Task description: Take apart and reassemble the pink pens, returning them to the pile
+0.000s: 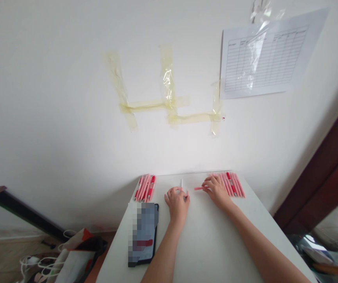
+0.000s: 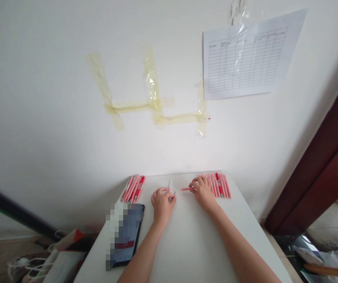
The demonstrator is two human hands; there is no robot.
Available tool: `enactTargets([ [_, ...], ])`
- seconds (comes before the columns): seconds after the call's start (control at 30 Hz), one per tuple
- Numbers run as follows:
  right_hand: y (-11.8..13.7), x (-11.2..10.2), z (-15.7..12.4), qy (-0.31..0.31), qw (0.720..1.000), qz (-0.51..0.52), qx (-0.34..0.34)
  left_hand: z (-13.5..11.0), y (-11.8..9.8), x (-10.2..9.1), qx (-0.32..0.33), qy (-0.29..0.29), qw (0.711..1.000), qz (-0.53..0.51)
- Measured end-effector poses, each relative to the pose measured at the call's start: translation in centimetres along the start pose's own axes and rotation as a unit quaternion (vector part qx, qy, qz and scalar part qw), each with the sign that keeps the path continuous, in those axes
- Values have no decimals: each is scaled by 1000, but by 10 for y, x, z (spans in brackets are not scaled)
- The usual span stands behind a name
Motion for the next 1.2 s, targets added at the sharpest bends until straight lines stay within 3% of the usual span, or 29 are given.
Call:
enactTargets([
  [0.7, -3, 3, 0, 5, 1000, 14, 0, -1, 1, -1, 2, -17, 1000, 2],
  [1.2, 14, -1, 1, 22, 999, 38, -20, -1, -7, 2, 13, 38, 998, -53],
])
Point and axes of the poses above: each hand's wrist, its own z-axis towards the middle knuckle, its own x-axis out of the palm, y = z × x, the point moved 10 cm from there along z, towards the middle knuckle, and after that the axes turned 4 degrees about -y, right-handed, at the moved point
